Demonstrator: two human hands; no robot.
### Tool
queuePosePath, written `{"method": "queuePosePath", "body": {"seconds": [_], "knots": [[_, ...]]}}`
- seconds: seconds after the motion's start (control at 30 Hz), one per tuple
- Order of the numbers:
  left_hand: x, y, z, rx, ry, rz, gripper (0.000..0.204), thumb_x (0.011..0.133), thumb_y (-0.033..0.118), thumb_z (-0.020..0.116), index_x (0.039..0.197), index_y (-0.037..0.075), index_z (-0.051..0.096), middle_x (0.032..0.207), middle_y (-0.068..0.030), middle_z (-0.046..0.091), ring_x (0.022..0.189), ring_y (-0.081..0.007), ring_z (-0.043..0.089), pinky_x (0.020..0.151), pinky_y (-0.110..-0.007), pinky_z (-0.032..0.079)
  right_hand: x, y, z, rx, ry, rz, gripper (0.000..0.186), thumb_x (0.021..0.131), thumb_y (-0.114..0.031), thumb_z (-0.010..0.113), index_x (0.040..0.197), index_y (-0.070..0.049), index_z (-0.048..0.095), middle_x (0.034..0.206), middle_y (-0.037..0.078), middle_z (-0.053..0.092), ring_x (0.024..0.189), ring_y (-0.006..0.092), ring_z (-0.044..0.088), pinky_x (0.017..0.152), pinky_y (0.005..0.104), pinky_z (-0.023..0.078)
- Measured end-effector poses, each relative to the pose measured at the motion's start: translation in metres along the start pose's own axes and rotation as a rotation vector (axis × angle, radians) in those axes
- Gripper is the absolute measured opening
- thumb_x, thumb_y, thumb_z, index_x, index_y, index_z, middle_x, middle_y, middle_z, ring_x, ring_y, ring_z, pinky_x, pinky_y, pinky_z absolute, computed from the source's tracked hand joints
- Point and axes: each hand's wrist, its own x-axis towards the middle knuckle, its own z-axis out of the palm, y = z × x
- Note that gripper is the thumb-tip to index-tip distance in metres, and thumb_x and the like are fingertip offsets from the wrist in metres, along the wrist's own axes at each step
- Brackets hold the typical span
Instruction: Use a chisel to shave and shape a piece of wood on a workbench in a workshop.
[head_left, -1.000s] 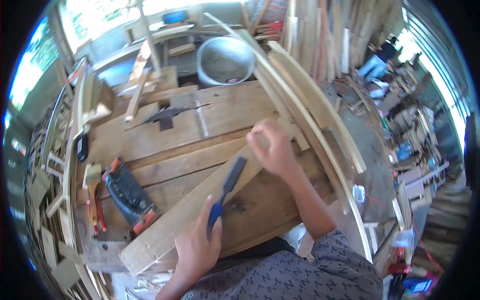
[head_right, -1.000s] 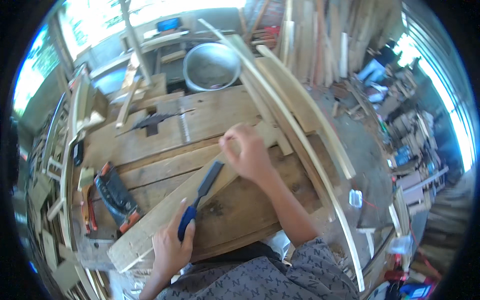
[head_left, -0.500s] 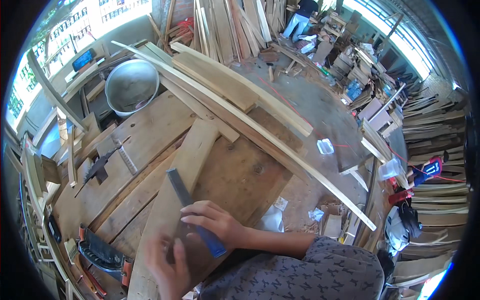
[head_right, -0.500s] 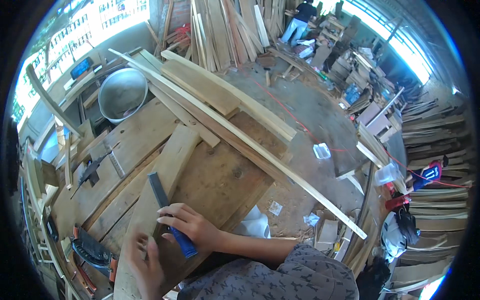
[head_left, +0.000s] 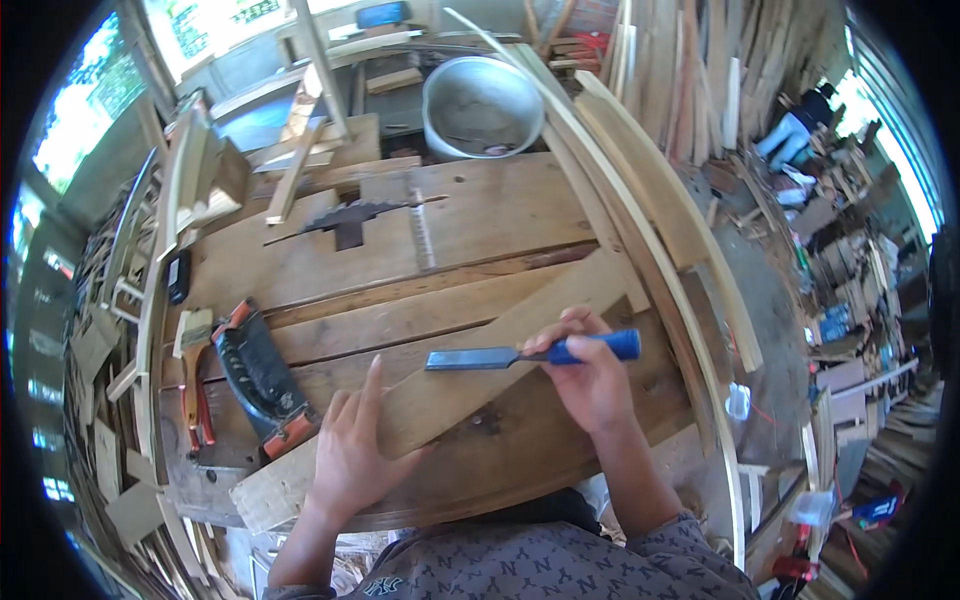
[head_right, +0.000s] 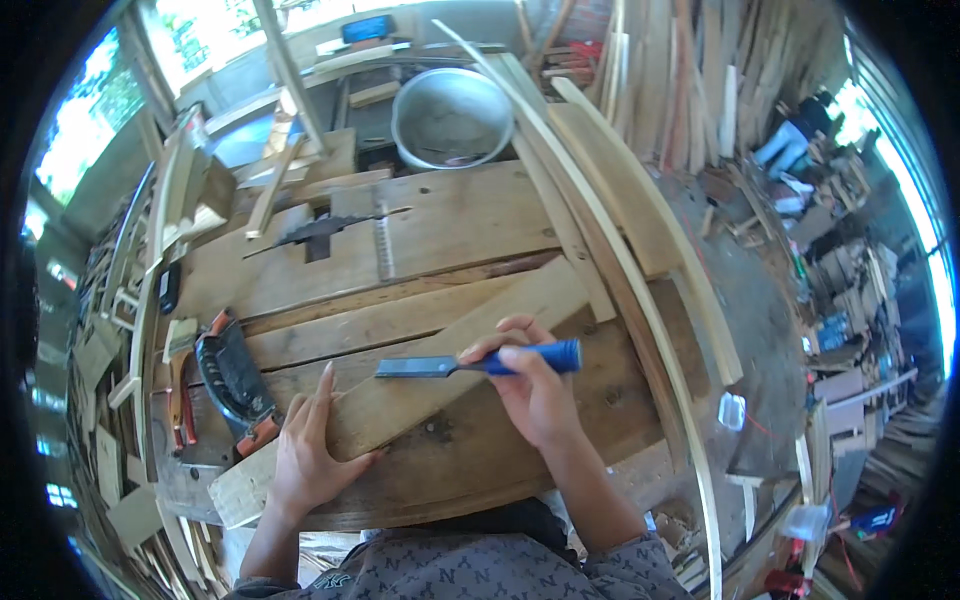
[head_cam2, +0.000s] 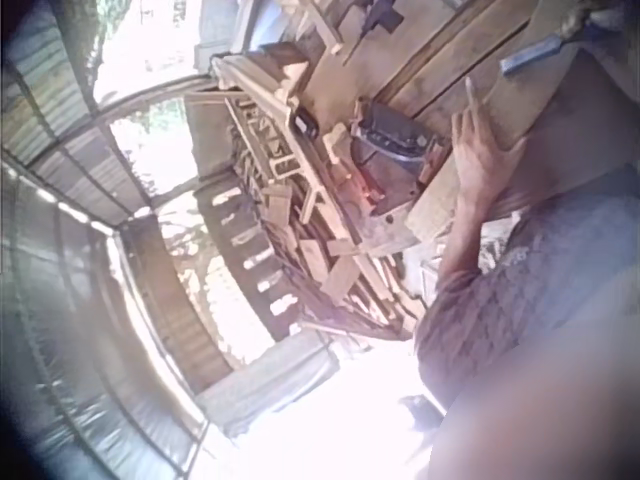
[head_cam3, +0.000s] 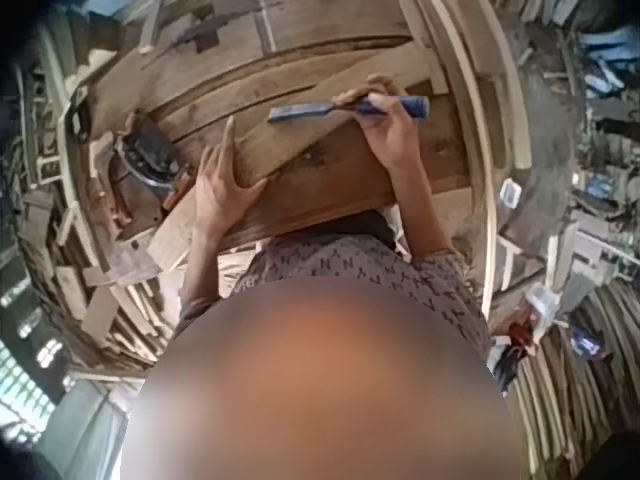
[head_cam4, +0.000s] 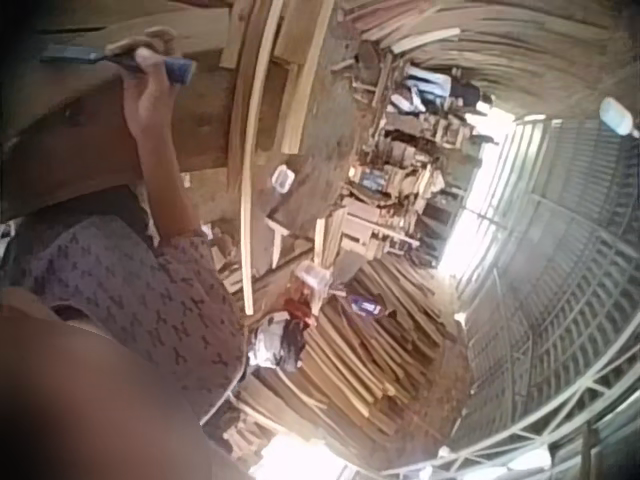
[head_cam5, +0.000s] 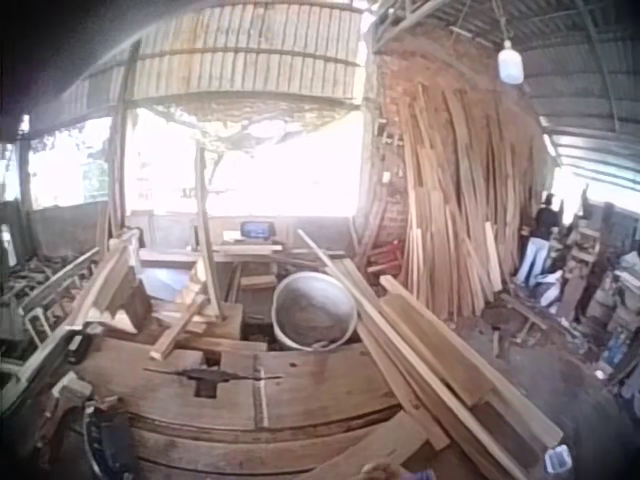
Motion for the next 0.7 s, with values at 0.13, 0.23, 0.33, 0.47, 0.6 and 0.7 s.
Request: {"method": "queuePosePath", "body": {"seconds": [0.13,0.23,0.33,0.47,0.6,0.7], "knots": [[0.002,-0.003,0.001,0.013,0.05,0.054,0.118,0.065,0.028,0.094,0.159,-0.007,0.032,0.107,-0.0171,0.064,0.101,-0.0366,0.06,0.095,-0.045,0.051,0.031,-0.013,0.009,0.289,0.048,0.074,0.031,0.107,-0.038,0.054,0.112,-0.008,0.058,0.081,0.008,0.061,0.089,0.0273,0.062,0.11,0.0573,0.042],[0.001,-0.002,0.0,0.034,0.025,0.026,0.118,0.066,0.03,0.094,0.159,-0.006,0.032,0.108,-0.0163,0.064,0.102,-0.0362,0.059,0.096,-0.045,0.051,0.043,-0.026,0.02,0.383,0.055,0.045,0.051,0.108,-0.056,0.045,0.082,-0.012,0.051,0.067,-0.001,0.043,0.07,0.0169,0.045,0.086,0.0395,0.042],[0.002,0.0,-0.002,0.042,0.024,0.013,0.116,0.067,0.032,0.093,0.159,-0.005,0.033,0.109,-0.0161,0.063,0.103,-0.0358,0.059,0.097,-0.045,0.051,0.044,-0.028,0.006,0.469,-0.026,0.033,0.05,0.107,-0.056,0.047,0.081,-0.013,0.049,0.062,-0.003,0.039,0.062,0.0123,0.04,0.075,0.0331,0.038],[0.005,0.002,-0.002,0.036,0.01,0.014,0.113,0.067,0.034,0.093,0.158,-0.002,0.037,0.111,-0.0152,0.063,0.104,-0.0348,0.059,0.097,-0.044,0.051,0.04,-0.016,0.004,0.501,0.052,0.108,0.047,0.106,-0.053,0.048,0.081,-0.014,0.049,0.054,-0.006,0.033,0.049,0.0094,0.031,0.057,0.0294,0.032],[0.005,0.001,-0.001,0.025,0.008,0.025,0.11,0.067,0.035,0.093,0.157,0.0,0.041,0.111,-0.0145,0.063,0.105,-0.0338,0.06,0.096,-0.044,0.052,0.042,0.004,0.011,0.434,-0.087,0.154,0.044,0.106,-0.049,0.046,0.081,-0.013,0.05,0.053,-0.004,0.033,0.047,0.0109,0.029,0.057,0.0304,0.03],[0.002,0.0,-0.004,0.012,0.011,0.015,0.112,0.065,0.034,0.094,0.157,-0.003,0.041,0.111,-0.0175,0.064,0.105,-0.0366,0.06,0.096,-0.045,0.051,0.047,-0.006,0.008,0.341,-0.156,0.119,0.043,0.107,-0.048,0.047,0.081,-0.014,0.049,0.052,-0.006,0.03,0.045,0.0089,0.028,0.052,0.029,0.03]]}}
